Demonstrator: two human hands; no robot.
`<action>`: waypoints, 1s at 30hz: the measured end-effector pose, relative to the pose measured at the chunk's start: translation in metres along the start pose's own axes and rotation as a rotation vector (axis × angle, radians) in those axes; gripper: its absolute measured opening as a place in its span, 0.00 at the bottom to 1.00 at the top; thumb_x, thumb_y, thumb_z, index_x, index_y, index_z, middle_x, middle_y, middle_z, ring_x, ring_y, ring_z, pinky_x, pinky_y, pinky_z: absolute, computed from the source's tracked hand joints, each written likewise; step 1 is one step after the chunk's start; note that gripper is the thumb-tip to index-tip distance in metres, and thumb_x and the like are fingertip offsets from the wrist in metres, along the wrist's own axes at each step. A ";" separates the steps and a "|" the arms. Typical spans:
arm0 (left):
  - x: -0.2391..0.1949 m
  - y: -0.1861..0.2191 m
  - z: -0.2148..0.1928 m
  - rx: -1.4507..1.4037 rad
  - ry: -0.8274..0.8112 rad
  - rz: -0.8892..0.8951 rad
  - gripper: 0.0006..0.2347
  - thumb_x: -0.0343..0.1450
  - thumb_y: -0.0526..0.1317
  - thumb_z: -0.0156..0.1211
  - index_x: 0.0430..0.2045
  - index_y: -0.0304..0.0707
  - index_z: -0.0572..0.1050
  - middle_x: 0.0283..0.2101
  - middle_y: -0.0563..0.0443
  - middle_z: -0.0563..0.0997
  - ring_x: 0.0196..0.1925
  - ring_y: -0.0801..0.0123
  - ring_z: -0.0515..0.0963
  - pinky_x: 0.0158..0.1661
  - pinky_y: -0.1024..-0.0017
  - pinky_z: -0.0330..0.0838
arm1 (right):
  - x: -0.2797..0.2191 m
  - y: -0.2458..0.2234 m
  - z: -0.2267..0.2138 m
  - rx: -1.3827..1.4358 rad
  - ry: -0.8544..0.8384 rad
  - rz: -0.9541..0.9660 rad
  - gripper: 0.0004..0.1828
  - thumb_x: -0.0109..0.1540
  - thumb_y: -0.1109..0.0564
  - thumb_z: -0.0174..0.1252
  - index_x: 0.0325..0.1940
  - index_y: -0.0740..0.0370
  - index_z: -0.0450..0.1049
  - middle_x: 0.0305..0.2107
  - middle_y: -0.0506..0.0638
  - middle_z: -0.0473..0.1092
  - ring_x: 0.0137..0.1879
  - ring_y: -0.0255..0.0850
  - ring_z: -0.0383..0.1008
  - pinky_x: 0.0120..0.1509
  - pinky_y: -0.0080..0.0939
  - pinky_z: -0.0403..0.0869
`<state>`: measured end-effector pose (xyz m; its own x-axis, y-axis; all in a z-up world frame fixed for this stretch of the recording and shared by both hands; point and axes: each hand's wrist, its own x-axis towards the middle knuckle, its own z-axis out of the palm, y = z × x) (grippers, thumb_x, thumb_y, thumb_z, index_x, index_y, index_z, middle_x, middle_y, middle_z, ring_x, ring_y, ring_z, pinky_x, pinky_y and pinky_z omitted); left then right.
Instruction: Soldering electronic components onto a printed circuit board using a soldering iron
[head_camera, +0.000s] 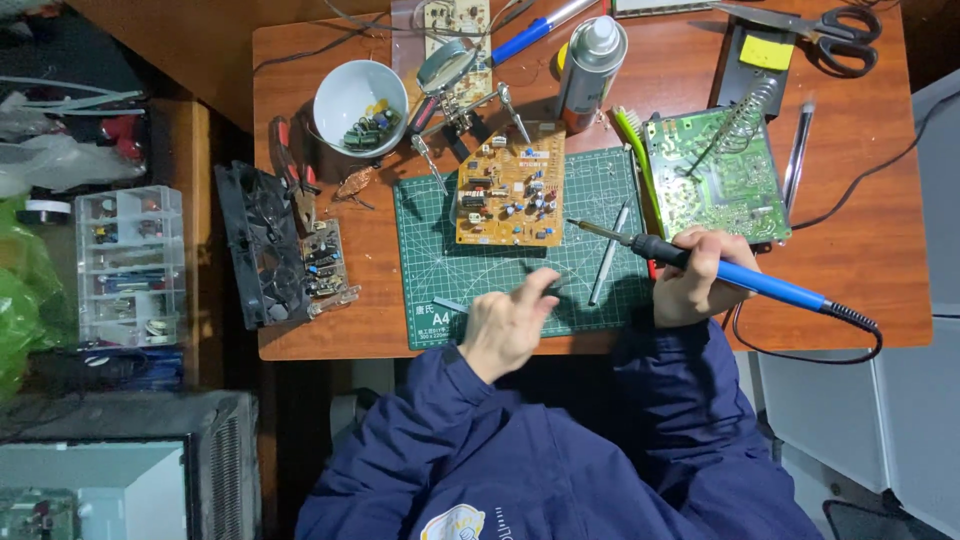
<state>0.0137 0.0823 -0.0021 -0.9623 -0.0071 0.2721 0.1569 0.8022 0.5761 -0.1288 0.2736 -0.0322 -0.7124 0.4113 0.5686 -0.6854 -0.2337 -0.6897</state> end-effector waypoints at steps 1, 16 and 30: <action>-0.002 -0.006 -0.003 0.000 -0.001 0.001 0.15 0.78 0.51 0.35 0.54 0.54 0.67 0.14 0.51 0.75 0.18 0.53 0.82 0.28 0.63 0.77 | 0.001 -0.001 0.001 0.000 0.001 0.000 0.17 0.66 0.63 0.53 0.22 0.70 0.64 0.11 0.56 0.58 0.10 0.29 0.50 0.13 0.29 0.51; -0.008 -0.065 -0.045 0.068 0.121 0.047 0.06 0.76 0.32 0.47 0.44 0.36 0.69 0.40 0.43 0.73 0.40 0.51 0.73 0.39 0.61 0.68 | -0.005 -0.034 0.031 -0.266 0.019 0.124 0.16 0.64 0.53 0.55 0.27 0.66 0.67 0.17 0.58 0.63 0.13 0.38 0.52 0.19 0.39 0.51; -0.004 -0.064 -0.049 0.128 0.081 0.152 0.05 0.74 0.30 0.50 0.40 0.37 0.72 0.37 0.48 0.72 0.34 0.58 0.68 0.35 0.65 0.59 | -0.010 -0.013 0.012 -0.201 0.022 -0.061 0.13 0.64 0.57 0.56 0.26 0.64 0.66 0.18 0.59 0.64 0.20 0.46 0.61 0.30 0.47 0.64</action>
<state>0.0187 0.0021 -0.0023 -0.9078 0.0757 0.4124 0.2644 0.8668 0.4228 -0.1146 0.2615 -0.0239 -0.6657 0.4388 0.6036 -0.6814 -0.0279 -0.7313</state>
